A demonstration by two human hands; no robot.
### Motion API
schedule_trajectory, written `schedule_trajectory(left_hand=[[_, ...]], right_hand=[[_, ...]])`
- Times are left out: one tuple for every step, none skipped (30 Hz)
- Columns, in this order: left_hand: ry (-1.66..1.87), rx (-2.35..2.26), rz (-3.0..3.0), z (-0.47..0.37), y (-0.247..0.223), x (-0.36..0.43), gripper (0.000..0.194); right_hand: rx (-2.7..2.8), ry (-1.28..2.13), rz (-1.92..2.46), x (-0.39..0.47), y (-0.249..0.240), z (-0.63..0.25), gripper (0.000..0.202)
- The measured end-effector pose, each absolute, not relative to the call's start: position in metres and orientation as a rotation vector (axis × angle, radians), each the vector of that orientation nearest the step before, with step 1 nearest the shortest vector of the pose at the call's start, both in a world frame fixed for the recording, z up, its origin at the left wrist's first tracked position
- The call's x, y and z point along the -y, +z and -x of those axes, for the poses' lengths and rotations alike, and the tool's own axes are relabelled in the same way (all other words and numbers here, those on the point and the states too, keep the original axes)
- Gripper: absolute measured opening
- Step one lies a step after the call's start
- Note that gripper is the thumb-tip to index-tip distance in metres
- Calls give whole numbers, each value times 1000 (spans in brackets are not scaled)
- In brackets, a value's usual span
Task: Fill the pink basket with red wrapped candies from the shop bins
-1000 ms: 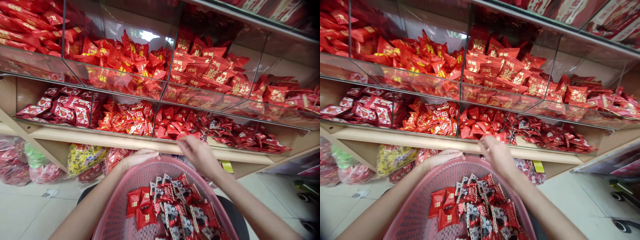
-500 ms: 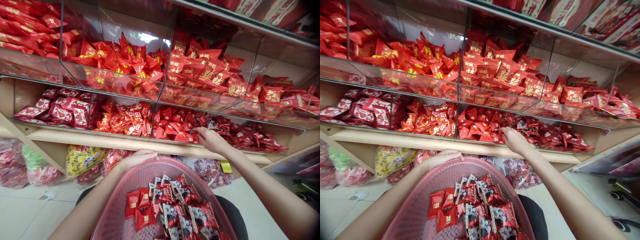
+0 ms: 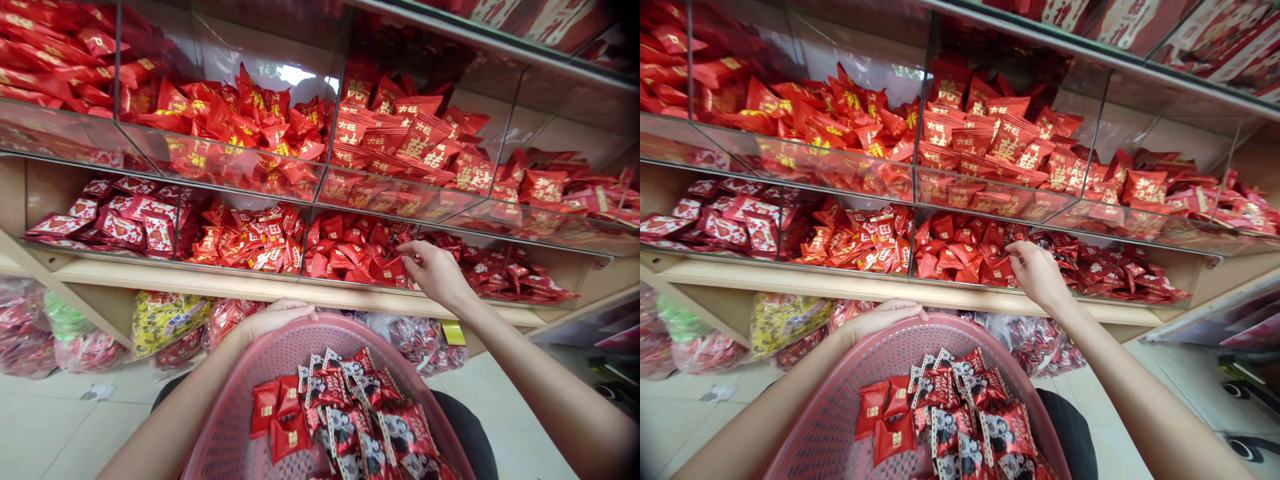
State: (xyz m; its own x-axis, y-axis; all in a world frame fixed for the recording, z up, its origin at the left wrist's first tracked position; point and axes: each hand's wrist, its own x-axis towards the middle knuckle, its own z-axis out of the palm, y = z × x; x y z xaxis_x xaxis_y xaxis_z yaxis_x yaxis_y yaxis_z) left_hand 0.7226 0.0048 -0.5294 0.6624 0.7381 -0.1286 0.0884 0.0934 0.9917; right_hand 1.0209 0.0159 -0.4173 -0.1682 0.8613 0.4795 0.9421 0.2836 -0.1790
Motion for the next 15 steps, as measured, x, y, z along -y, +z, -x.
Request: schedule_trajectory(left_hand=[[550, -746, -1415, -723, -529, -5, 33], [546, -748, -1409, -723, -530, -5, 33], [544, -748, -1404, -722, -530, -5, 33], [545, -748, -1404, -722, -530, -5, 33], [550, -746, -1410, -722, -530, -6, 33], [556, -743, -1420, -723, -531, -6, 33], [564, -739, -1430, -723, -531, -6, 33], [568, -734, -1441, -723, -531, -6, 32], [571, -729, -1449, -723, -531, -6, 32], [572, -727, -1456, -723, -530, -6, 33], [567, -730, -1466, -723, -530, -6, 33], [555, -739, -1479, -723, -529, -6, 35], [534, -753, -1489, -722, -528, -6, 38], [508, -767, -1492, -721, -527, -5, 41], [479, -780, -1491, -721, -526, -5, 44]], right_hand=[[2038, -225, 1605, -15, -415, -1020, 23], [2000, -234, 1604, -13, -413, -1020, 23], [1954, -245, 1609, -11, -410, -1019, 22], [1905, -255, 1619, -8, -407, -1019, 21], [1861, -263, 1626, -5, -405, -1018, 20], [1822, -270, 1629, 0, -402, -1018, 19], [1793, -276, 1628, 5, -400, -1017, 19], [1773, -285, 1623, 12, -398, -1015, 18], [1761, -294, 1614, 20, -397, -1011, 17], [1759, -304, 1598, 29, -397, -1007, 16], [1769, -309, 1573, 38, -399, -1001, 15], [1791, -307, 1539, 48, -402, -994, 15], [1831, -292, 1487, 57, -408, -985, 14], [1882, -262, 1424, 66, -415, -976, 12], [1931, -228, 1362, 74, -424, -966, 12]])
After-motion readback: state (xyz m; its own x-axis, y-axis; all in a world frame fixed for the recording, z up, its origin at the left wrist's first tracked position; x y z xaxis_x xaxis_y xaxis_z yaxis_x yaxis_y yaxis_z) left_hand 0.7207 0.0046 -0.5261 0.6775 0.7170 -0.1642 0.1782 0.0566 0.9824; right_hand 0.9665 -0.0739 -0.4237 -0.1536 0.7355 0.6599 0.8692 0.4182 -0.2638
